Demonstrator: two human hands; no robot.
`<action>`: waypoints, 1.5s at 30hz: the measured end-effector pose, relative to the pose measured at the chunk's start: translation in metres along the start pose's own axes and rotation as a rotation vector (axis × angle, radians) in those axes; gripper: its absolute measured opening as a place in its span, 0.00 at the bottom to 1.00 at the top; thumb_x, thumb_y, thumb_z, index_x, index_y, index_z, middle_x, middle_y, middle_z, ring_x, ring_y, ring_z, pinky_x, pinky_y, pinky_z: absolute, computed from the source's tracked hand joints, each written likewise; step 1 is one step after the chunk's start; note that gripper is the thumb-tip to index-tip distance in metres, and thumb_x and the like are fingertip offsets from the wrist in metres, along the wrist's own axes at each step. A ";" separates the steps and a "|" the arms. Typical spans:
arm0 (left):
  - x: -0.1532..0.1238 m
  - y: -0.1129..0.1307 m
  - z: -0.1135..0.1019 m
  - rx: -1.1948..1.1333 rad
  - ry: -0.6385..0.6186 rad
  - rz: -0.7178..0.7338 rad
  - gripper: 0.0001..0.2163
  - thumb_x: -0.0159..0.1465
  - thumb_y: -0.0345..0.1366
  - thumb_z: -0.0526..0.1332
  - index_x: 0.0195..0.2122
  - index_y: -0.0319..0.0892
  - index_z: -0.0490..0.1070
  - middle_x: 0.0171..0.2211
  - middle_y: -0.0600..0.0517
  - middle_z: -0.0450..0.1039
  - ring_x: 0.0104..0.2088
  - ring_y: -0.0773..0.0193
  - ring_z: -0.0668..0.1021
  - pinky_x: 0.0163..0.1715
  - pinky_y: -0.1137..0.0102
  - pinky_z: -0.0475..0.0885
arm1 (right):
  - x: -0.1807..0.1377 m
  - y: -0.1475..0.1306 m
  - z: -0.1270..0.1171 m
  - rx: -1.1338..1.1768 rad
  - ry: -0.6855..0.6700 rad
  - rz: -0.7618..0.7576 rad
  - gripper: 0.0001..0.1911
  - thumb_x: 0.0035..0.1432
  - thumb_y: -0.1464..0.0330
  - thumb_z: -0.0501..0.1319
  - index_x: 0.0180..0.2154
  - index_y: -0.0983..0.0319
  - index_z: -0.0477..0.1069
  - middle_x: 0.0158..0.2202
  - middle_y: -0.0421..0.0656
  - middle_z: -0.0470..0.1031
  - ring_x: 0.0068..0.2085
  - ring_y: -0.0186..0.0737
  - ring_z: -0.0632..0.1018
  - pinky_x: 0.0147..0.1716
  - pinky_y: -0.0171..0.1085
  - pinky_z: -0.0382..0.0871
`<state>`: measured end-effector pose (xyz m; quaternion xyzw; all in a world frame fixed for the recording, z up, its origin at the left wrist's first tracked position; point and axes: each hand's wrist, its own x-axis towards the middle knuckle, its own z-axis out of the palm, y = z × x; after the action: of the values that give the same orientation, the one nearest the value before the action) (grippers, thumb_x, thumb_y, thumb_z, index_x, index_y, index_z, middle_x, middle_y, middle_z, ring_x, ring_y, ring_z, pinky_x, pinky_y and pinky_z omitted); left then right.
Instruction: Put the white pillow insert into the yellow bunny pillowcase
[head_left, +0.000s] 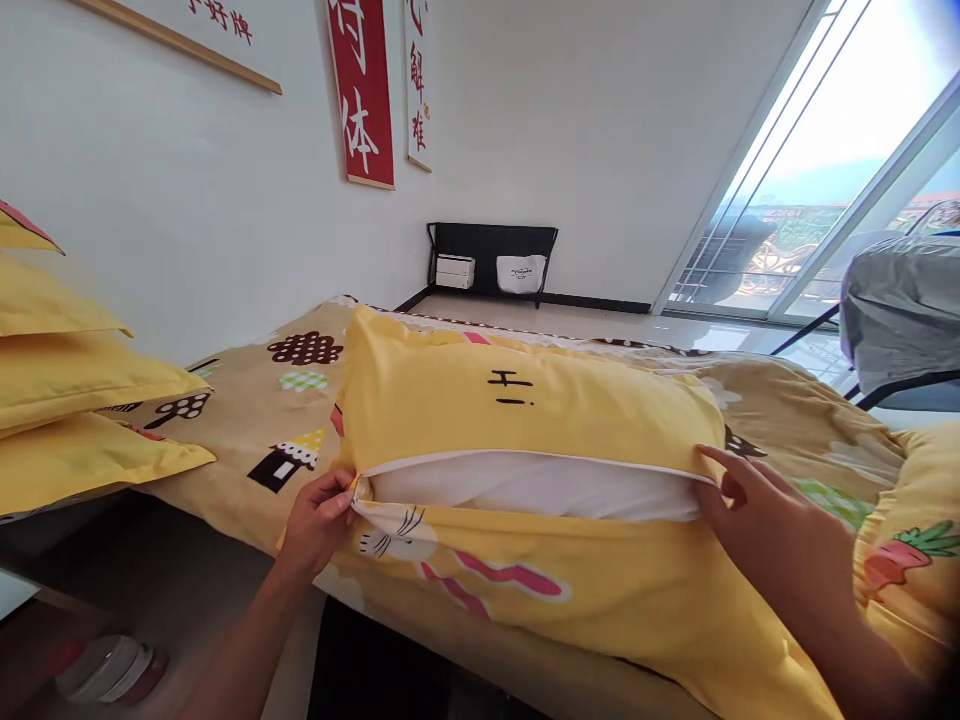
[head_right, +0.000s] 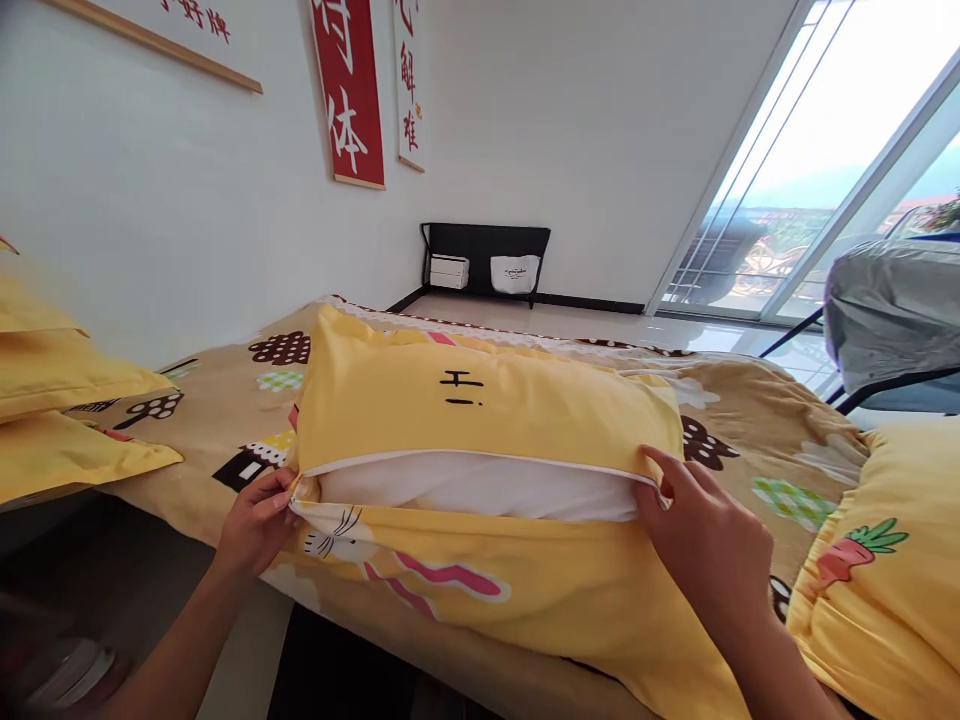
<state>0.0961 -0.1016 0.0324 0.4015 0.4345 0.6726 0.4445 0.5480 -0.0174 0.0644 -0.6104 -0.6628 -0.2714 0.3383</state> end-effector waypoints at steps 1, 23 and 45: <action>0.000 0.000 0.002 -0.018 0.001 -0.016 0.12 0.43 0.39 0.68 0.18 0.40 0.65 0.14 0.58 0.58 0.17 0.73 0.59 0.18 0.76 0.55 | -0.001 0.004 -0.002 0.007 -0.066 0.081 0.14 0.49 0.61 0.63 0.41 0.54 0.76 0.25 0.40 0.75 0.19 0.38 0.69 0.16 0.35 0.53; -0.017 0.001 0.229 1.250 -0.956 1.022 0.12 0.67 0.43 0.55 0.42 0.39 0.67 0.39 0.45 0.73 0.40 0.53 0.75 0.41 0.60 0.70 | -0.021 -0.040 -0.030 0.336 0.128 0.028 0.17 0.64 0.62 0.55 0.25 0.61 0.71 0.18 0.38 0.71 0.19 0.31 0.69 0.22 0.31 0.58; 0.083 -0.010 0.319 1.529 -1.054 0.841 0.10 0.65 0.32 0.52 0.41 0.40 0.72 0.52 0.42 0.71 0.54 0.55 0.72 0.54 0.60 0.65 | -0.010 0.015 0.028 0.534 -0.271 -0.037 0.16 0.66 0.62 0.52 0.51 0.59 0.69 0.50 0.46 0.75 0.45 0.43 0.75 0.44 0.42 0.68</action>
<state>0.3704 0.0515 0.1308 0.9432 0.3207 0.0541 -0.0686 0.5602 0.0003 0.0384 -0.5185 -0.7609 -0.0097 0.3900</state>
